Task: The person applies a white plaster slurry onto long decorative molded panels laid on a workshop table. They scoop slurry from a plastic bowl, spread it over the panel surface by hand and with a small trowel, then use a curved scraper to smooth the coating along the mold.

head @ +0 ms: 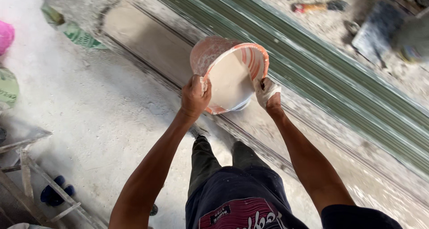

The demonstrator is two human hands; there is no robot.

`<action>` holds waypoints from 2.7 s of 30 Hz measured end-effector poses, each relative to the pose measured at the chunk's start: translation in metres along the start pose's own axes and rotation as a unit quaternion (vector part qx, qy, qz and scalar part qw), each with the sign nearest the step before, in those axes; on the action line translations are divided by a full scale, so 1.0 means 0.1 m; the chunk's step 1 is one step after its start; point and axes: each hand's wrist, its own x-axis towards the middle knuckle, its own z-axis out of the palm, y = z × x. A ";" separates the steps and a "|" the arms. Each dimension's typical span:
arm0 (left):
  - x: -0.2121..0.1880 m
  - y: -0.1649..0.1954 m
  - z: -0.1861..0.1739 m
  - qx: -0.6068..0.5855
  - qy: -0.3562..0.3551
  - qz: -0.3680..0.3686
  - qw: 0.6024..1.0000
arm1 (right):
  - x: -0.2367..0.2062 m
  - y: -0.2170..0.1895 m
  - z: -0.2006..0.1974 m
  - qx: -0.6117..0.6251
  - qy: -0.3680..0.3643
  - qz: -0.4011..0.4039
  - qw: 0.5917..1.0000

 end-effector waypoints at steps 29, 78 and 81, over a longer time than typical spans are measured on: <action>-2.89 5.41 3.04 -0.096 -0.083 0.092 0.988 | -3.91 3.87 -4.56 -0.035 0.128 0.120 0.984; -6.11 11.78 7.15 -0.255 -0.229 0.224 0.912 | -8.69 8.30 -9.94 -0.068 0.281 0.334 0.897; -6.04 11.58 7.11 -0.271 -0.220 0.206 0.914 | -8.61 8.22 -9.81 -0.084 0.260 0.311 0.910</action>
